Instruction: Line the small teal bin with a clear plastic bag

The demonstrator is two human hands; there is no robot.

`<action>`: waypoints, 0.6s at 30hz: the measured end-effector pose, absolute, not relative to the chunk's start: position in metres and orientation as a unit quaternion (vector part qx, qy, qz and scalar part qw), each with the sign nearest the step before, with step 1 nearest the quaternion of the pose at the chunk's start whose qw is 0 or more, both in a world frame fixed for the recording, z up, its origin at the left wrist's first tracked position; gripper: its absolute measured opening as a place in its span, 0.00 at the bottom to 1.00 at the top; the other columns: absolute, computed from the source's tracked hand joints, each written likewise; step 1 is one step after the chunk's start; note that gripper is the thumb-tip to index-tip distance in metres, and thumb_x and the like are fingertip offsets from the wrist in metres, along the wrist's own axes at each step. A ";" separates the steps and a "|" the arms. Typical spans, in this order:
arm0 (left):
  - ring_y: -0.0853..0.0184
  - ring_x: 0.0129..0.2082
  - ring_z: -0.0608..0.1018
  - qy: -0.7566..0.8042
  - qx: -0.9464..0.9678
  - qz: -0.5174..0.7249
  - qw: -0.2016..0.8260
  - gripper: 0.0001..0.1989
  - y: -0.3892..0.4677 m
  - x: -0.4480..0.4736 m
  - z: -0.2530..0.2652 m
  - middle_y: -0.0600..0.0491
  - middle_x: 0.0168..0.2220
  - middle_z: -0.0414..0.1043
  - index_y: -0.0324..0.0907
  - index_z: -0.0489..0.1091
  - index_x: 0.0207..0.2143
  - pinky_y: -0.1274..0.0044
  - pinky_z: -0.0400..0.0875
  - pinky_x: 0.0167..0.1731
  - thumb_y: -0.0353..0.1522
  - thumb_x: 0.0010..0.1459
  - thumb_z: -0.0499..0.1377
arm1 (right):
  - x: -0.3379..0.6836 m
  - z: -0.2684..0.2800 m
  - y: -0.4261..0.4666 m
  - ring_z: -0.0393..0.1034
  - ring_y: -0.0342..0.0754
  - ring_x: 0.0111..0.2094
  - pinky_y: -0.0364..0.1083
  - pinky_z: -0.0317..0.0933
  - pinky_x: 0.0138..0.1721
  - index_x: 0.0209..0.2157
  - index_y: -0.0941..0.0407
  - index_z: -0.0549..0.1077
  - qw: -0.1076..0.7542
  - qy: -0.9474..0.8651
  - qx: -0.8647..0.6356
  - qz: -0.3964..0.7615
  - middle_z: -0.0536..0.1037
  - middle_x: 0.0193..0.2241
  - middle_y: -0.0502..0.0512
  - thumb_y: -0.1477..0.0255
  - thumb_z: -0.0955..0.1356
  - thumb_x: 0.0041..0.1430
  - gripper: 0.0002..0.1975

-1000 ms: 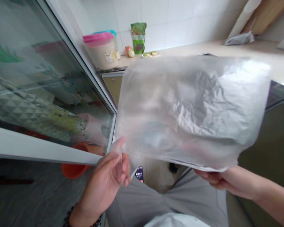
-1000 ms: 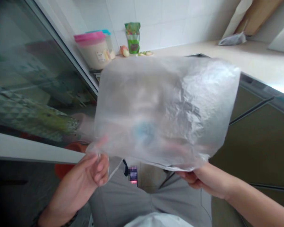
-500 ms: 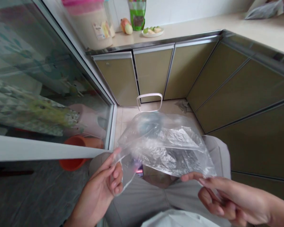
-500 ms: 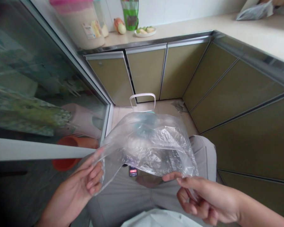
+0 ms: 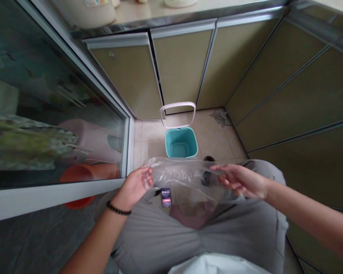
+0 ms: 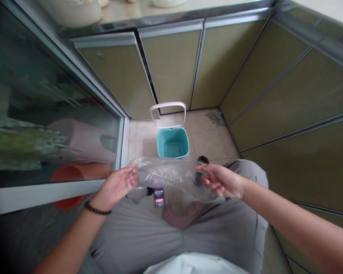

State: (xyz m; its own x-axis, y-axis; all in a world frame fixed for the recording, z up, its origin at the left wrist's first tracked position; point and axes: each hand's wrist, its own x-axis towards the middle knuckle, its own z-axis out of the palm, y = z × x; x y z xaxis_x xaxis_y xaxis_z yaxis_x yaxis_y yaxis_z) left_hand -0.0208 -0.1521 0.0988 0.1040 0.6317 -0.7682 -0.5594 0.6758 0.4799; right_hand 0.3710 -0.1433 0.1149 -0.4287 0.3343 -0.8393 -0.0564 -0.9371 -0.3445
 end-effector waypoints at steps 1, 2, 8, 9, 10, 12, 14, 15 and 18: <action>0.74 0.21 0.71 0.547 0.037 0.376 0.747 0.05 -0.136 -0.018 0.073 0.54 0.28 0.70 0.39 0.69 0.34 0.80 0.69 0.23 0.24 0.56 0.62 | 0.364 0.092 -0.126 0.42 0.37 0.16 0.35 0.34 0.15 0.52 0.51 0.66 0.125 -0.131 -0.543 0.820 0.64 0.23 0.45 0.63 0.65 0.66 0.15; 0.74 0.20 0.70 0.564 0.044 0.350 0.747 0.05 -0.121 -0.014 0.048 0.55 0.26 0.70 0.39 0.68 0.32 0.80 0.69 0.23 0.24 0.56 0.62 | 0.357 0.068 -0.109 0.43 0.38 0.16 0.35 0.34 0.15 0.49 0.53 0.66 0.123 -0.130 -0.571 0.801 0.64 0.22 0.45 0.66 0.64 0.67 0.12; 0.75 0.15 0.65 0.725 0.144 0.198 0.644 0.09 -0.066 0.013 -0.060 0.59 0.19 0.65 0.39 0.67 0.27 0.81 0.62 0.20 0.26 0.56 0.65 | 0.331 -0.049 -0.037 0.55 0.40 0.18 0.38 0.54 0.19 0.37 0.56 0.66 0.110 -0.167 -0.768 0.609 0.62 0.18 0.46 0.75 0.63 0.67 0.03; 0.75 0.16 0.65 0.729 0.150 0.198 0.638 0.09 -0.062 0.013 -0.069 0.59 0.19 0.65 0.39 0.67 0.27 0.81 0.61 0.20 0.26 0.56 0.66 | 0.332 -0.058 -0.032 0.57 0.41 0.18 0.39 0.58 0.20 0.36 0.56 0.66 0.116 -0.170 -0.780 0.591 0.62 0.18 0.46 0.76 0.63 0.67 0.04; 0.75 0.16 0.66 0.730 0.154 0.203 0.634 0.10 -0.059 0.012 -0.076 0.58 0.20 0.66 0.39 0.68 0.27 0.81 0.61 0.20 0.27 0.55 0.68 | 0.334 -0.064 -0.027 0.59 0.41 0.19 0.40 0.61 0.22 0.36 0.56 0.66 0.123 -0.172 -0.785 0.583 0.62 0.18 0.46 0.77 0.63 0.67 0.04; 0.75 0.18 0.68 0.733 0.163 0.209 0.626 0.11 -0.052 0.007 -0.084 0.57 0.21 0.67 0.39 0.69 0.27 0.81 0.61 0.21 0.29 0.53 0.70 | 0.341 -0.069 -0.020 0.60 0.42 0.19 0.42 0.66 0.25 0.36 0.56 0.66 0.142 -0.171 -0.785 0.578 0.63 0.18 0.46 0.78 0.63 0.68 0.05; 0.74 0.19 0.69 0.733 0.169 0.217 0.622 0.11 -0.045 0.001 -0.089 0.56 0.22 0.68 0.38 0.70 0.28 0.81 0.61 0.22 0.31 0.53 0.70 | 0.348 -0.070 -0.013 0.61 0.42 0.20 0.44 0.68 0.28 0.35 0.56 0.66 0.167 -0.170 -0.784 0.574 0.64 0.19 0.47 0.78 0.63 0.67 0.05; 0.74 0.20 0.70 0.733 0.171 0.220 0.621 0.11 -0.041 -0.002 -0.090 0.56 0.23 0.69 0.38 0.70 0.28 0.81 0.61 0.22 0.32 0.52 0.71 | 0.352 -0.070 -0.009 0.62 0.42 0.19 0.45 0.69 0.29 0.36 0.56 0.66 0.178 -0.173 -0.783 0.570 0.64 0.19 0.47 0.78 0.64 0.67 0.04; 0.73 0.21 0.71 0.733 0.176 0.231 0.616 0.12 -0.032 -0.007 -0.090 0.55 0.26 0.71 0.37 0.72 0.31 0.80 0.63 0.23 0.34 0.53 0.71 | 0.362 -0.072 0.003 0.64 0.43 0.19 0.45 0.69 0.29 0.36 0.57 0.69 0.181 -0.222 -0.789 0.544 0.66 0.20 0.47 0.76 0.65 0.65 0.02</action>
